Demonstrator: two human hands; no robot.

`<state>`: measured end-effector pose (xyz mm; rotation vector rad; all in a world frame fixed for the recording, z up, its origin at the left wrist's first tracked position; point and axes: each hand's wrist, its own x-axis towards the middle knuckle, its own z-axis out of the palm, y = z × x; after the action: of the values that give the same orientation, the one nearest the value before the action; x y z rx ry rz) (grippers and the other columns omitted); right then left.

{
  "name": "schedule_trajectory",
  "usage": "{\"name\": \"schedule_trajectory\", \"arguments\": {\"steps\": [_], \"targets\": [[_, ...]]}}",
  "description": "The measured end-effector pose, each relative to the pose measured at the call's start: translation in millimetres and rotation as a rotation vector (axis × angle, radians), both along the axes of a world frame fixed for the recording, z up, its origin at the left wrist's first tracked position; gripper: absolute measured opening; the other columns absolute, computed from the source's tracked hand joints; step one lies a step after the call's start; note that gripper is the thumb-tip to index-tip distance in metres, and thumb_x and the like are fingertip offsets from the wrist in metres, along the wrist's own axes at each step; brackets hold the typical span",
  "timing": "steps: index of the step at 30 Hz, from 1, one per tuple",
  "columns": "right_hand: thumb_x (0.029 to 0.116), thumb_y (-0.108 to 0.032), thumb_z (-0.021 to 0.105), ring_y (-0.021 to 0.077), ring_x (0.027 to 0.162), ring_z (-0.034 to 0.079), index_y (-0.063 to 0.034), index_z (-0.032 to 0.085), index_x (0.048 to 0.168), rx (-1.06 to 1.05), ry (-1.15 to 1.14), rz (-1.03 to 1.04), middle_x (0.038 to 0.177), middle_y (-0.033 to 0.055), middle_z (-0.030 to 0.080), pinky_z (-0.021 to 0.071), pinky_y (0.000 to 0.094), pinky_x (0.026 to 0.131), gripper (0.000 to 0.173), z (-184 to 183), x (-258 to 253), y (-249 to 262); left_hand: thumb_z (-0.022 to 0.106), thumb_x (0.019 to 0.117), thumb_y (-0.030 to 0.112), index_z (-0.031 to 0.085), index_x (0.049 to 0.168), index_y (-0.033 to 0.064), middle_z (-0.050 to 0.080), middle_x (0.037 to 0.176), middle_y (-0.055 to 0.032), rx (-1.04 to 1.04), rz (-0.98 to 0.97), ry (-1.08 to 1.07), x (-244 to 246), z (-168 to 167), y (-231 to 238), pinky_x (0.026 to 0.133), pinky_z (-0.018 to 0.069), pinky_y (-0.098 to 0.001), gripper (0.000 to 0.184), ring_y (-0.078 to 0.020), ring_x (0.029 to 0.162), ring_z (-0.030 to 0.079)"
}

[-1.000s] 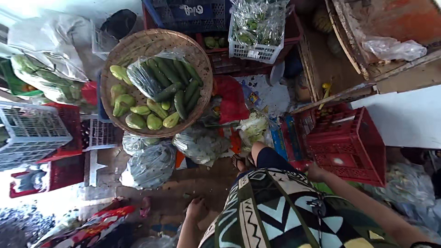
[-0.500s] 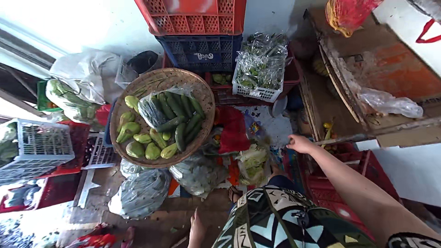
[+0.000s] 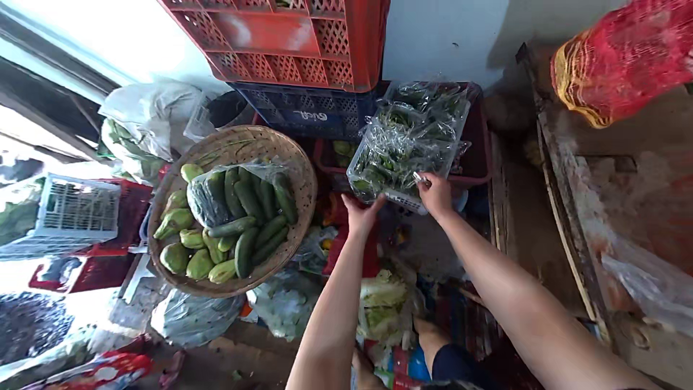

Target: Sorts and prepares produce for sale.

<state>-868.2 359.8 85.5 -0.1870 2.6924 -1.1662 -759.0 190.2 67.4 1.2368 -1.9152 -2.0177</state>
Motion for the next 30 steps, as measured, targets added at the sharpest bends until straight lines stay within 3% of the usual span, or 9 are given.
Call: {"name": "schedule_trajectory", "arguments": {"steps": [5, 8, 12, 14, 16, 18, 21, 26, 30], "targets": [[0.0984, -0.01, 0.066, 0.034, 0.107, 0.066, -0.0032, 0.076, 0.11, -0.093, 0.337, 0.177, 0.107, 0.0171, 0.071, 0.0536, 0.0508, 0.095, 0.017, 54, 6, 45, 0.058, 0.1023, 0.016, 0.068, 0.121, -0.0011, 0.073, 0.105, -0.0202, -0.312, -0.005, -0.121, -49, 18, -4, 0.088, 0.0572, -0.051, 0.027, -0.0302, 0.093, 0.072], [0.0949, -0.014, 0.067, 0.0321, 0.121, 0.06, -0.0122, 0.079, 0.099, -0.147, 0.41, 0.48, 0.116, 0.0071, 0.072, 0.0453, 0.0567, 0.105, 0.012, 89, 16, 67, 0.053, 0.1029, 0.01, 0.069, 0.114, -0.0024, 0.069, 0.111, -0.0184, -0.655, -0.224, 0.074, -19, 68, -1, 0.089, 0.0563, -0.0501, 0.023, -0.0285, 0.099, 0.069], [0.095, -0.011, 0.06, 0.0328, 0.154, 0.028, -0.0208, 0.08, 0.102, -0.316, 0.355, 0.767, 0.162, 0.0121, 0.04, 0.0281, 0.0611, 0.121, 0.023, 108, 37, 63, 0.047, 0.0984, 0.011, 0.073, 0.104, 0.0021, 0.069, 0.106, -0.0111, -0.703, -0.613, 0.318, 29, 127, 26, 0.095, 0.0513, -0.0443, 0.028, -0.0223, 0.106, 0.063], [0.0981, -0.01, 0.057, 0.0226, 0.14, 0.051, -0.0148, 0.079, 0.104, -0.436, 0.291, 0.838, 0.15, 0.0113, 0.055, 0.0455, 0.0446, 0.114, 0.024, 110, 43, 54, 0.046, 0.1025, 0.026, 0.07, 0.114, -0.0008, 0.066, 0.117, -0.0124, -0.556, -0.72, 0.446, 50, 140, 39, 0.103, 0.0478, -0.039, 0.038, -0.0181, 0.116, 0.059], [0.1003, -0.011, 0.06, 0.0165, 0.118, 0.066, -0.0085, 0.078, 0.102, -0.563, 0.208, 0.863, 0.126, 0.0131, 0.069, 0.0548, 0.0319, 0.101, 0.019, 111, 50, 44, 0.071, 0.0921, 0.048, 0.063, 0.126, -0.0034, 0.062, 0.126, -0.0138, -0.442, -0.682, 0.516, 66, 137, 46, 0.106, 0.049, -0.0338, 0.063, -0.0148, 0.122, 0.057], [0.097, -0.01, 0.065, 0.0128, 0.11, 0.067, -0.0068, 0.079, 0.1, -0.61, 0.124, 0.875, 0.117, 0.0128, 0.07, 0.0551, 0.0252, 0.096, 0.014, 112, 58, 36, 0.088, 0.079, 0.03, 0.064, 0.123, -0.0032, 0.064, 0.119, -0.0117, -0.435, -0.537, 0.491, 77, 126, 56, 0.098, 0.055, -0.0302, 0.06, -0.0133, 0.111, 0.063], [0.0906, -0.013, 0.075, 0.0065, 0.097, 0.066, -0.0046, 0.077, 0.106, -0.615, -0.199, 0.948, 0.119, 0.0102, 0.07, 0.0551, 0.0196, 0.083, 0.017, 111, 52, 32, 0.076, 0.0855, 0.004, 0.068, 0.118, -0.003, 0.073, 0.11, -0.0077, -0.405, -0.363, 0.43, 94, 113, 61, 0.09, 0.0606, -0.0286, 0.034, -0.0109, 0.099, 0.071], [0.0862, -0.028, 0.084, 0.0247, 0.103, 0.071, -0.0062, 0.06, 0.135, -0.347, -0.146, 0.587, 0.13, 0.0127, 0.066, 0.0613, 0.0442, 0.086, 0.059, 89, -25, 28, 0.07, 0.0844, -0.005, 0.063, 0.126, -0.0032, 0.074, 0.114, -0.0018, -0.268, -0.218, 0.379, 136, 113, 52, 0.092, 0.0609, -0.0274, 0.042, -0.0079, 0.102, 0.071], [0.071, -0.023, 0.094, 0.0561, 0.138, 0.039, -0.0169, 0.033, 0.161, 0.065, 0.156, 0.261, 0.165, 0.0256, 0.026, 0.0367, 0.0738, 0.105, 0.109, 55, -115, -2, 0.067, 0.0838, -0.005, 0.061, 0.128, -0.0052, 0.075, 0.112, 0.0017, -0.289, -0.123, 0.333, 163, 108, 56, 0.092, 0.0599, -0.0243, 0.045, -0.0037, 0.101, 0.071]]}}
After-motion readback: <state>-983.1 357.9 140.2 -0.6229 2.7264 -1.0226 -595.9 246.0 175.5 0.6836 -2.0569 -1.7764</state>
